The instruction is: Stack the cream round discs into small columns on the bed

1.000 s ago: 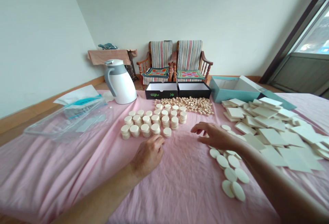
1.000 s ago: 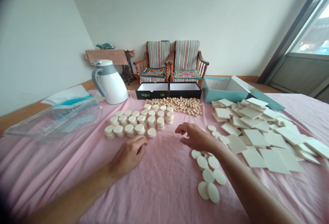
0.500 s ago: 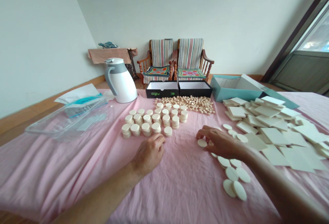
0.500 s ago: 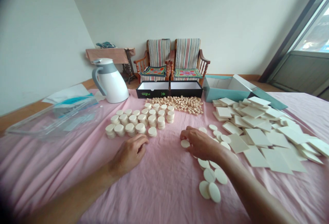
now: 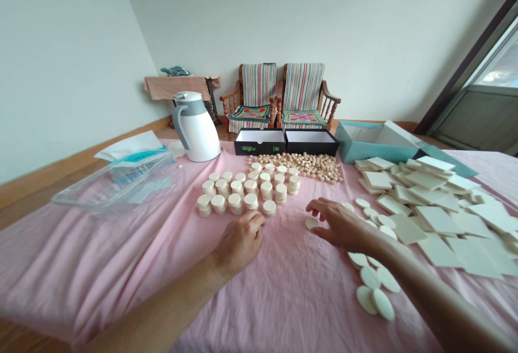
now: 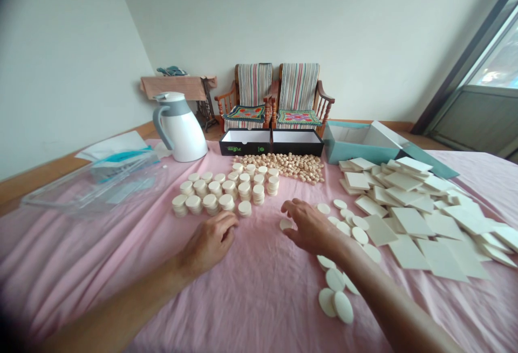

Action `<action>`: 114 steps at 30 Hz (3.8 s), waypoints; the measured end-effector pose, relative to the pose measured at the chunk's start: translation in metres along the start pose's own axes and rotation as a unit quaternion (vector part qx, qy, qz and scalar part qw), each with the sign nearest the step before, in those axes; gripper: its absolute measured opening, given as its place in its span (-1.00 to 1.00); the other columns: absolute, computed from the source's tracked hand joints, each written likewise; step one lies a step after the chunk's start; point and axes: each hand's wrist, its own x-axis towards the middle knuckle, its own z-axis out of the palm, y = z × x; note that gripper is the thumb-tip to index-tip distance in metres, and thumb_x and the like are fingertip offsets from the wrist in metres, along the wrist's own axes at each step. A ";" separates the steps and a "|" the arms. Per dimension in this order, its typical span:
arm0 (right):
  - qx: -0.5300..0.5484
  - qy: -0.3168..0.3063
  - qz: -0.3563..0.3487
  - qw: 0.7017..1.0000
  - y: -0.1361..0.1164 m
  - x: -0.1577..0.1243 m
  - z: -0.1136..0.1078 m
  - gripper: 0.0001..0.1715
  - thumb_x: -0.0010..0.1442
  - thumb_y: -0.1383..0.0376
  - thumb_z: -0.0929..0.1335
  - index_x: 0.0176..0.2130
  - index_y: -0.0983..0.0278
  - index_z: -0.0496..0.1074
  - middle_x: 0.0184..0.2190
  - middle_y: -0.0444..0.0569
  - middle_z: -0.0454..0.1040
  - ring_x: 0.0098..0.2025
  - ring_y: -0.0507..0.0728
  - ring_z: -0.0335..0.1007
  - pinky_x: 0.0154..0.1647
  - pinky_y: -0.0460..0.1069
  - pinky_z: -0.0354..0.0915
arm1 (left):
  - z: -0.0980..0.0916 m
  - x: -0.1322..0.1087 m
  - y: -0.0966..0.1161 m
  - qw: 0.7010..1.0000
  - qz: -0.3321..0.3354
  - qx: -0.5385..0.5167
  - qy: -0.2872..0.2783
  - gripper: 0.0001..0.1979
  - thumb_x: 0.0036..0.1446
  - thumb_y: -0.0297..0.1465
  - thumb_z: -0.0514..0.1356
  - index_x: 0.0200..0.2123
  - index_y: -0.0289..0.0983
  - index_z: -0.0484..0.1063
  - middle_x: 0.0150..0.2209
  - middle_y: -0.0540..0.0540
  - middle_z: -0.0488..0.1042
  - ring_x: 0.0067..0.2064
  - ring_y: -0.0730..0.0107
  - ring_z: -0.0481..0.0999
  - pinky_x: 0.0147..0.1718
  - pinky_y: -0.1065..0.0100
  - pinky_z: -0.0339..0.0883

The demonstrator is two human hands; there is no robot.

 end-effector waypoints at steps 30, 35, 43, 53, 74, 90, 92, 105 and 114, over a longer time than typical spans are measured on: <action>-0.019 0.111 0.019 0.993 -0.007 0.032 -0.028 -0.79 0.04 0.41 0.27 -0.26 0.30 0.42 -0.33 -0.01 0.46 -0.36 0.06 0.34 -0.33 -0.08 0.19 | -0.001 0.001 0.001 1.000 0.007 -0.025 0.013 -0.65 0.09 -0.60 -0.01 -0.09 -0.23 0.37 -0.16 -0.09 0.46 -0.11 0.32 0.45 -0.11 0.33 0.33; -0.087 0.006 0.072 0.994 0.043 0.001 -0.041 -0.79 -0.03 0.39 0.31 -0.29 0.31 0.44 -0.35 0.01 0.47 -0.32 0.11 0.37 -0.33 -0.06 0.19 | 0.001 0.003 0.000 1.000 0.007 -0.021 0.010 -0.65 0.08 -0.60 0.00 -0.10 -0.23 0.39 -0.16 -0.09 0.46 -0.13 0.33 0.45 -0.12 0.35 0.33; -0.123 -0.009 0.072 0.990 0.044 -0.009 -0.021 -0.80 0.05 0.31 0.28 -0.27 0.33 0.40 -0.34 0.06 0.41 -0.28 0.14 0.34 -0.30 -0.05 0.14 | 0.001 0.004 0.000 1.000 0.002 -0.025 0.017 -0.64 0.06 -0.61 0.00 -0.10 -0.24 0.40 -0.17 -0.09 0.47 -0.13 0.32 0.45 -0.12 0.33 0.34; -0.170 0.001 0.093 0.981 0.022 0.009 -0.012 -0.89 0.02 0.38 0.25 -0.41 0.33 0.36 -0.39 0.07 0.36 -0.35 0.12 0.30 -0.42 -0.05 0.05 | 0.001 0.003 0.000 0.999 0.012 -0.029 0.021 -0.64 0.06 -0.60 0.01 -0.10 -0.24 0.39 -0.18 -0.09 0.46 -0.14 0.33 0.45 -0.12 0.34 0.34; -0.029 0.143 -0.113 0.983 -0.068 0.060 -0.004 -0.78 0.07 0.37 0.28 -0.21 0.30 0.36 -0.25 0.03 0.38 -0.21 0.12 0.30 -0.19 -0.01 0.17 | -0.004 0.002 0.003 0.999 0.012 -0.038 0.010 -0.64 0.08 -0.60 0.00 -0.10 -0.20 0.38 -0.14 -0.08 0.44 -0.10 0.32 0.42 -0.14 0.31 0.33; -0.104 -0.066 0.003 0.992 0.037 -0.042 -0.034 -0.67 -0.03 0.45 0.28 -0.20 0.26 0.38 -0.20 0.05 0.41 -0.14 0.17 0.32 -0.14 0.02 0.18 | 0.002 0.004 0.000 1.000 -0.005 -0.014 0.013 -0.65 0.07 -0.59 0.01 -0.09 -0.23 0.38 -0.14 -0.06 0.45 -0.12 0.33 0.44 -0.10 0.33 0.33; -0.099 -0.051 -0.001 0.994 0.035 -0.043 -0.030 -0.70 -0.02 0.45 0.27 -0.21 0.27 0.37 -0.21 0.06 0.39 -0.16 0.16 0.32 -0.15 0.01 0.18 | 0.002 0.004 0.000 1.000 -0.004 -0.010 0.014 -0.64 0.06 -0.60 0.01 -0.10 -0.24 0.39 -0.15 -0.07 0.46 -0.12 0.32 0.45 -0.11 0.33 0.33; -0.010 -0.038 -0.063 0.997 0.001 -0.014 -0.016 -0.54 -0.10 0.51 0.30 -0.14 0.26 0.40 -0.19 0.04 0.38 -0.15 0.15 0.31 -0.14 0.01 0.18 | 0.001 0.004 0.000 1.000 0.001 -0.011 0.011 -0.63 0.05 -0.59 0.02 -0.08 -0.24 0.38 -0.13 -0.08 0.45 -0.10 0.32 0.44 -0.09 0.33 0.32; -0.004 -0.051 -0.053 0.997 0.002 -0.015 -0.011 -0.61 -0.05 0.53 0.27 -0.21 0.23 0.43 -0.24 -0.01 0.38 -0.22 0.09 0.34 -0.20 -0.03 0.18 | 0.000 0.003 0.000 1.000 0.003 -0.021 0.002 -0.62 0.07 -0.59 0.01 -0.06 -0.21 0.37 -0.13 -0.06 0.44 -0.09 0.32 0.44 -0.09 0.32 0.33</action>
